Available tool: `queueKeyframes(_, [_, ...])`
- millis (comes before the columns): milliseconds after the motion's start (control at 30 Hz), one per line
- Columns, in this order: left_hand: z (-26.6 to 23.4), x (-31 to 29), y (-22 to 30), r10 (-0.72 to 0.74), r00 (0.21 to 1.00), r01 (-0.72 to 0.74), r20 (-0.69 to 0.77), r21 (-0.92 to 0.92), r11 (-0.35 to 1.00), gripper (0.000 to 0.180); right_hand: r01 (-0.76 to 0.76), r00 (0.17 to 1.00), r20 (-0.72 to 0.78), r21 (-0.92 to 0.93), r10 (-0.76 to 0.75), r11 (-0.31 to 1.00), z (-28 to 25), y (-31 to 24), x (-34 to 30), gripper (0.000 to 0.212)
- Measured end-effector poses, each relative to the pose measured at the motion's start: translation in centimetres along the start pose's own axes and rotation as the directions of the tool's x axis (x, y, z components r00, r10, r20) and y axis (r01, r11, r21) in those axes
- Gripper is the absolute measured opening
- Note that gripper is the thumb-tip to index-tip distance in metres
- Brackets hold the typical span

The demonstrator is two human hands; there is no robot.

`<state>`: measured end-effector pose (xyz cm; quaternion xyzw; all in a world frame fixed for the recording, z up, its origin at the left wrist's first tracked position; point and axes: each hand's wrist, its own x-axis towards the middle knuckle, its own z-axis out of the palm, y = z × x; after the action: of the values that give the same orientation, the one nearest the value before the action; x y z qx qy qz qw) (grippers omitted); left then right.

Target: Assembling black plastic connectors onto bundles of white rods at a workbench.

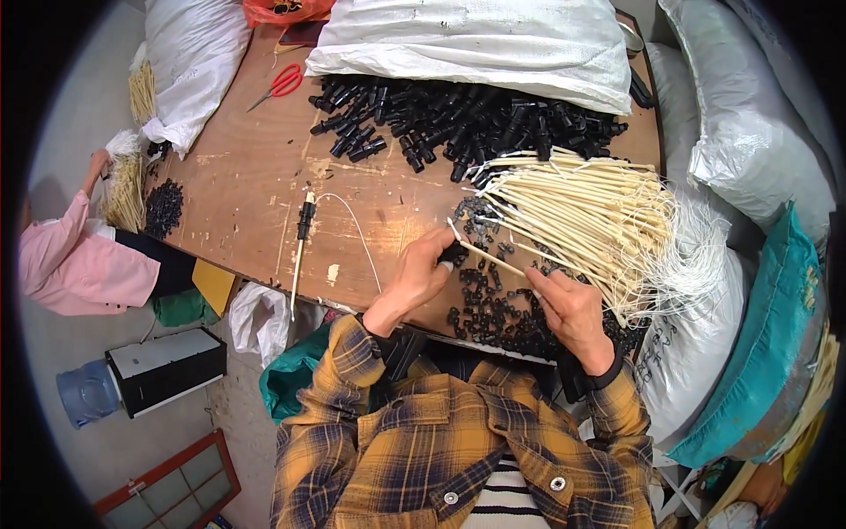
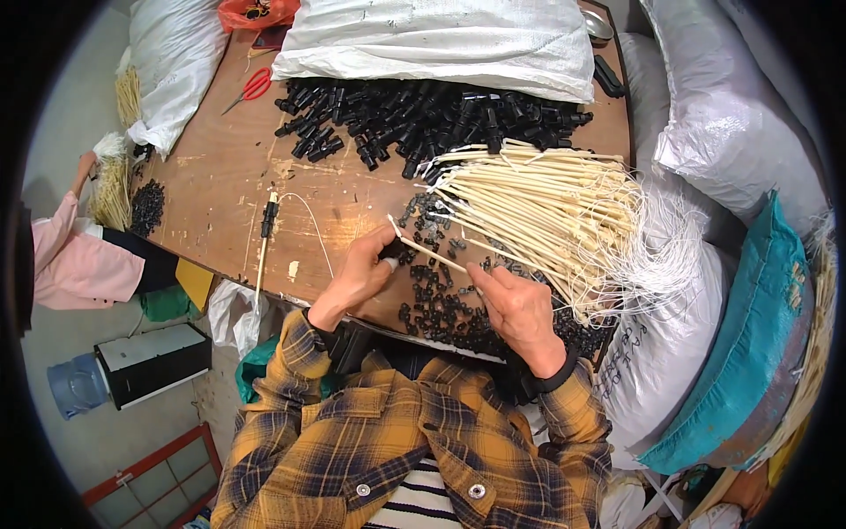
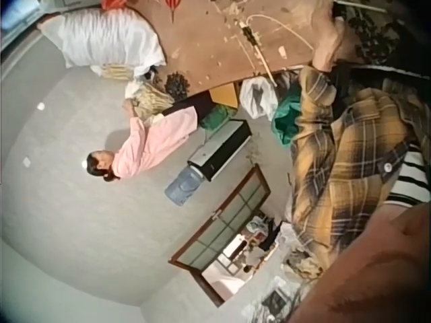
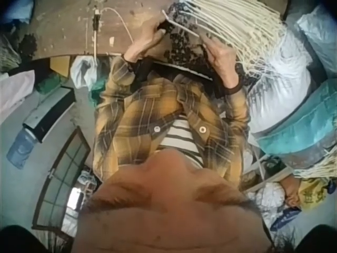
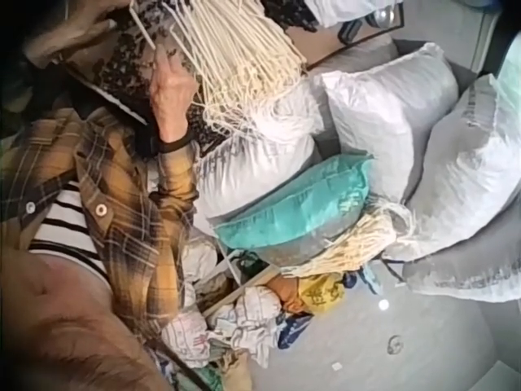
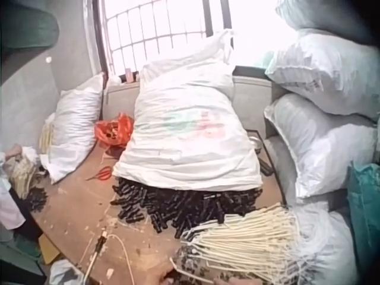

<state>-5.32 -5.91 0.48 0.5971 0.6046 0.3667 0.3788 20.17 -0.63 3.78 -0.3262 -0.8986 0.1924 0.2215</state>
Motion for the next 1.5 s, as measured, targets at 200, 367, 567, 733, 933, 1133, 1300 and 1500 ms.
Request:
queueKeyframes(200, [0.0, -0.6, -0.2, -0.065, 0.998, 0.064, -0.018, -0.030, 0.997, 0.044, -0.021, 0.998, 0.052, 0.009, 0.020, 1.000, -0.1, -0.3, 0.2, 0.032])
queueKeyframes(367, [0.1, -0.4, 0.2, 0.066, 0.993, -0.096, 0.101, 0.331, 0.939, 0.035, 0.012, 0.998, 0.066, -0.041, -0.009, 0.999, 0.6, -0.7, 0.0, 0.031])
queueKeyframes(567, [1.0, -0.4, 0.2, 0.391, 0.919, -0.311, -0.048, 0.522, 0.794, 0.029, 0.015, 0.998, 0.062, -0.276, 0.002, 0.961, 0.2, -1.1, 0.4, 0.050])
queueKeyframes(733, [2.3, -1.2, 5.7, 0.452, 0.884, -0.439, 0.119, 0.542, 0.716, 0.035, -0.178, 0.984, 0.027, 0.123, 0.176, 0.976, 1.0, -1.5, 1.4, 0.035])
queueKeyframes(933, [-1.0, -2.5, 0.2, 0.234, 0.957, -0.144, -0.170, 0.424, 0.894, 0.027, -0.148, 0.929, 0.231, 0.948, 0.290, -0.280, -3.0, 1.7, 0.0, 0.024])
queueKeyframes(1133, [1.7, -1.3, 2.6, -0.418, 0.893, 0.444, 0.166, -0.477, 0.758, 0.019, -0.019, 0.991, 0.131, 0.175, -0.004, 0.984, 3.2, -3.5, 1.7, 0.029])
queueKeyframes(1300, [1.3, -2.0, 2.2, -0.306, 0.952, 0.299, 0.017, -0.269, 0.915, 0.021, -0.166, 0.986, 0.064, 0.323, 0.154, 0.932, 3.7, -4.0, 1.3, 0.024])
queueKeyframes(1500, [1.1, -2.5, 1.2, 0.058, 0.993, -0.033, -0.107, 0.221, 0.975, 0.036, -0.088, 0.992, -0.080, 0.119, 0.098, 0.989, 3.9, -3.4, 1.5, 0.014])
